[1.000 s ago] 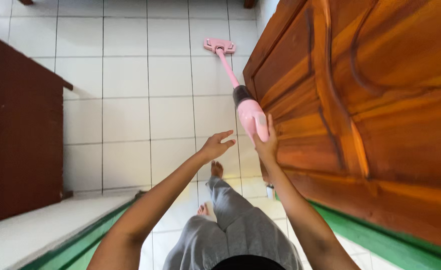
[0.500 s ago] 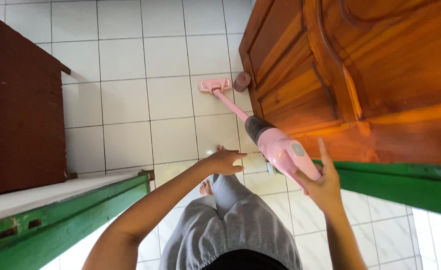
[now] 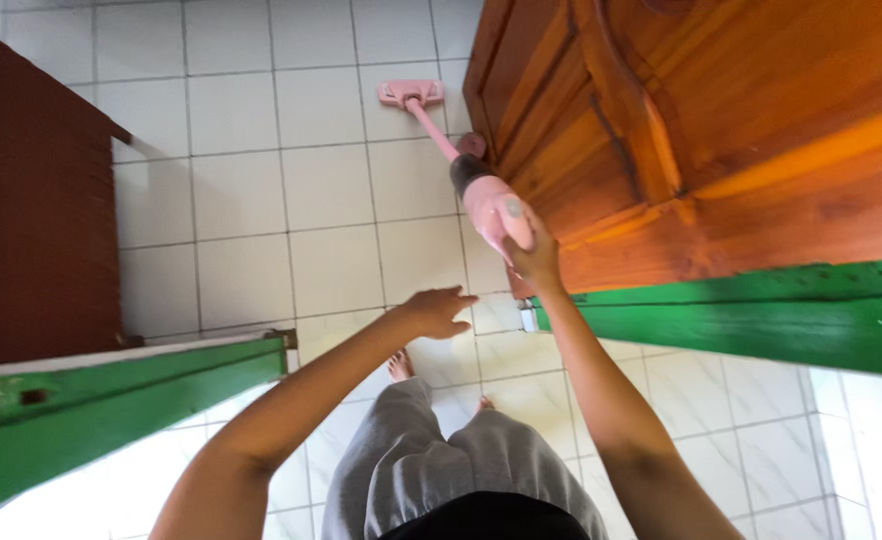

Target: The person uses a pink handheld vacuum cleaner to clean a tiled floor in a bedroom. They move the vacuum back and forth across the floor, navigating around furniture such as a bed, a wooden cabinet, and a chair.

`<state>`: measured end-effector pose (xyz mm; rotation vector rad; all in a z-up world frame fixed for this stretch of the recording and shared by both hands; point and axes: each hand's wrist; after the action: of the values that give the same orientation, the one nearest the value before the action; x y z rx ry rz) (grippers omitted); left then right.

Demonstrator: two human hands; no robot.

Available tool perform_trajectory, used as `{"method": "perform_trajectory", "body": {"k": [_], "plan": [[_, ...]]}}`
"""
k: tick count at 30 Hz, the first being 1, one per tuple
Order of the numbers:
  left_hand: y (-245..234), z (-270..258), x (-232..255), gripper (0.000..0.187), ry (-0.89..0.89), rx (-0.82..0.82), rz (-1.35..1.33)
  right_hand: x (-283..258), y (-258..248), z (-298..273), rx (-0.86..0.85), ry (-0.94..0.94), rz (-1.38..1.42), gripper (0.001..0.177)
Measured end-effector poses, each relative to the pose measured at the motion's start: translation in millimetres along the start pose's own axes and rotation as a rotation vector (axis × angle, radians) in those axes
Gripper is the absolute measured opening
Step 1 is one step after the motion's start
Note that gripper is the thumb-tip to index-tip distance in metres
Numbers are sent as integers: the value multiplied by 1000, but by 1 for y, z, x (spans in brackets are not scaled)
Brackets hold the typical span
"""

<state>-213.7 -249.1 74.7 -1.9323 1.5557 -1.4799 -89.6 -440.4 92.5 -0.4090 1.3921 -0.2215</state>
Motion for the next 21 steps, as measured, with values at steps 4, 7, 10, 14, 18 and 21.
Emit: {"method": "perform_trajectory", "body": {"k": [4,7,10,14,18,21], "plan": [[7,12,30,74,-67,8,61,1,-25,-30,-29,300,81,65],[16,22,57,83,-78,29,11,12,-65,-75,0,150,80,67],[27,28,95,89,-145,41,150,17,-121,-117,-53,17,71,67],[41,16,151,100,-10,184,114,-26,-209,-166,-146,160,119,68],[53,-7,208,113,321,401,-239,-103,-279,-188,-204,532,61,72],[55,-20,232,121,403,448,-376,-131,-295,-186,-219,527,15,69]]}}
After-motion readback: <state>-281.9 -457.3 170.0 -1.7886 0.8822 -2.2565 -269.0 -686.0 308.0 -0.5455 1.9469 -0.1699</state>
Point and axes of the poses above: each hand's wrist, its own z-axis towards the middle knuckle, its own y-axis out of the palm, x = y × z, and after that the axes turned 7 degrees about x, right-handed
